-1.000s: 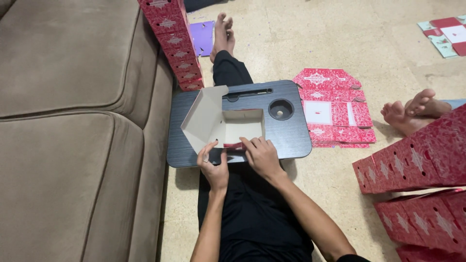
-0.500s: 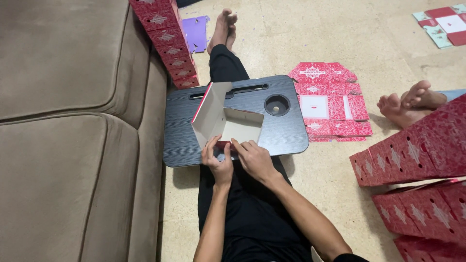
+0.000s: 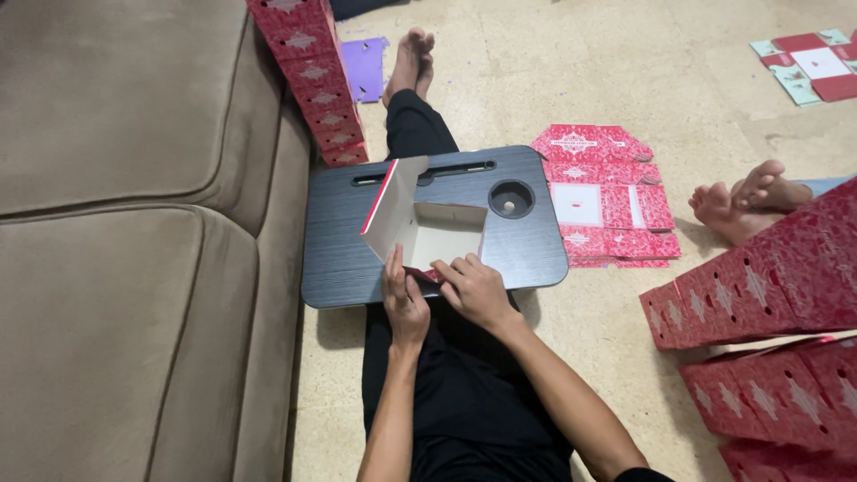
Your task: The person sits on the floor and assembles a flat cardboard box by folding and taping its flaps. They use a small roll of tape to secure the edges and then fold the box into its final shape.
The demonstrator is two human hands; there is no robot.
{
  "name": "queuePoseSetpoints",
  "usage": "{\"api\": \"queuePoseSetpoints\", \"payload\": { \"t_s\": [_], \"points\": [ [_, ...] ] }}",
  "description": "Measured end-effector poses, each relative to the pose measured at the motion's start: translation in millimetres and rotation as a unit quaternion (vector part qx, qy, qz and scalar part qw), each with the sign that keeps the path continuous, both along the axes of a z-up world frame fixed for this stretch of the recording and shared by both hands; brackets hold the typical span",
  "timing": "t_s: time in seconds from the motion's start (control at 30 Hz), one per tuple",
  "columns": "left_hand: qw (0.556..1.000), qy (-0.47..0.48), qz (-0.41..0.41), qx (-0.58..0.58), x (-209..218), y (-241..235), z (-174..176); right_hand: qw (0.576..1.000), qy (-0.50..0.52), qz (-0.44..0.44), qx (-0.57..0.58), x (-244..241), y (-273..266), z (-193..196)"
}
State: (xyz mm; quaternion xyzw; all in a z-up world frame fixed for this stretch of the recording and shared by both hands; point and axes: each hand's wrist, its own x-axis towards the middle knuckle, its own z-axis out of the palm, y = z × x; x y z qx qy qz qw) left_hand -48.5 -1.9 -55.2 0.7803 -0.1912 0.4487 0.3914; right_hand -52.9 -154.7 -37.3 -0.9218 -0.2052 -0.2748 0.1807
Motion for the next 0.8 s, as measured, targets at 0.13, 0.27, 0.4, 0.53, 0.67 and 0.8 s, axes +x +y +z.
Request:
{"api": "queuePoseSetpoints", "payload": {
  "t_s": [0.13,0.27,0.4,0.53,0.67,0.8],
  "points": [
    [1.0,0.005,-0.01,-0.005,4.0,1.1,-6.3,1.0,-0.018,-0.007,-0.008,0.2,-0.5,-1.3],
    [1.0,-0.015,0.011,0.001,7.7,4.2,-22.5,1.0,-0.016,-0.002,0.005,0.5,-1.5,-1.6],
    [0.999,-0.015,0.038,-0.028,7.9,2.1,-20.2,1.0,-0.013,0.002,0.01,0.2,-4.0,0.1],
    [0.995,-0.024,0.036,-0.091,9.5,-3.8,-14.3,1.0,-0.007,0.007,0.009,1.6,-7.8,1.1],
    [0.99,-0.035,0.06,-0.125,8.3,-8.0,-18.0,1.0,-0.02,0.004,0.015,0.4,-10.9,-3.1],
    [0.988,-0.041,0.071,-0.133,9.4,-13.1,-19.8,0.999,-0.034,0.009,0.018,3.3,-11.1,-2.9]
  ]
}}
